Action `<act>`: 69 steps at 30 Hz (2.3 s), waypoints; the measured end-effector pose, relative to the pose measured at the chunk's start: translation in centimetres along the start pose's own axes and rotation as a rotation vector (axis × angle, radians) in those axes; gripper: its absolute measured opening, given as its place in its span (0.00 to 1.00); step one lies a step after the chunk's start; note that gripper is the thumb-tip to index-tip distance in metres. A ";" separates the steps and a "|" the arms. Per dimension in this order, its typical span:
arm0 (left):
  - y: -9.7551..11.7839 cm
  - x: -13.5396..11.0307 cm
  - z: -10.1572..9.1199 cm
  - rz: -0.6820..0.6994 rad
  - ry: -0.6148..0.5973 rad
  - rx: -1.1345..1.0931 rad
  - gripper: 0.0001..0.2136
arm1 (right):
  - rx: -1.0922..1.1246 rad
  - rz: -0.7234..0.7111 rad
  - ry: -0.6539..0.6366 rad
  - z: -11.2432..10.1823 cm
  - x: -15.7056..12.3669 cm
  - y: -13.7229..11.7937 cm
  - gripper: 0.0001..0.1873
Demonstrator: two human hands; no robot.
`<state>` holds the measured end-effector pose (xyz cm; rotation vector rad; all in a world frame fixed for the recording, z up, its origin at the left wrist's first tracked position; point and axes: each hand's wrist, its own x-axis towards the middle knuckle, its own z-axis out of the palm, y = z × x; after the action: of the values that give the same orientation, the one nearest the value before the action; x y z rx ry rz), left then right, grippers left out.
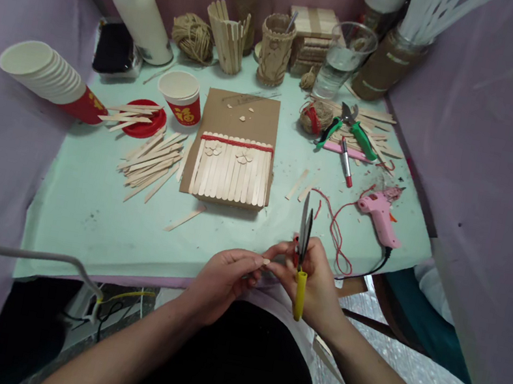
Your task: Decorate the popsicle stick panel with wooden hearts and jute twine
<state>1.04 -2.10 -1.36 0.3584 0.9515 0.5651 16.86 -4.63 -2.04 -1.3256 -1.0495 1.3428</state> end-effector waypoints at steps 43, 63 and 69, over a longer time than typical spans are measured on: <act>-0.3 0.2 0.0 0.342 0.182 0.031 0.04 | -1.056 0.163 -0.258 -1.7 -1.8 -2.6 0.21; -0.3 -0.1 0.5 0.277 0.184 -0.029 0.08 | -1.168 0.152 -0.284 -1.5 -2.3 -2.2 0.16; -0.3 0.0 0.1 0.288 0.185 0.017 0.08 | -1.174 0.171 -0.286 -1.9 -2.2 -2.0 0.15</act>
<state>1.19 -2.34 -1.45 0.4682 1.0910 0.8641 18.83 -6.49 0.21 -2.1052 -2.1336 1.0268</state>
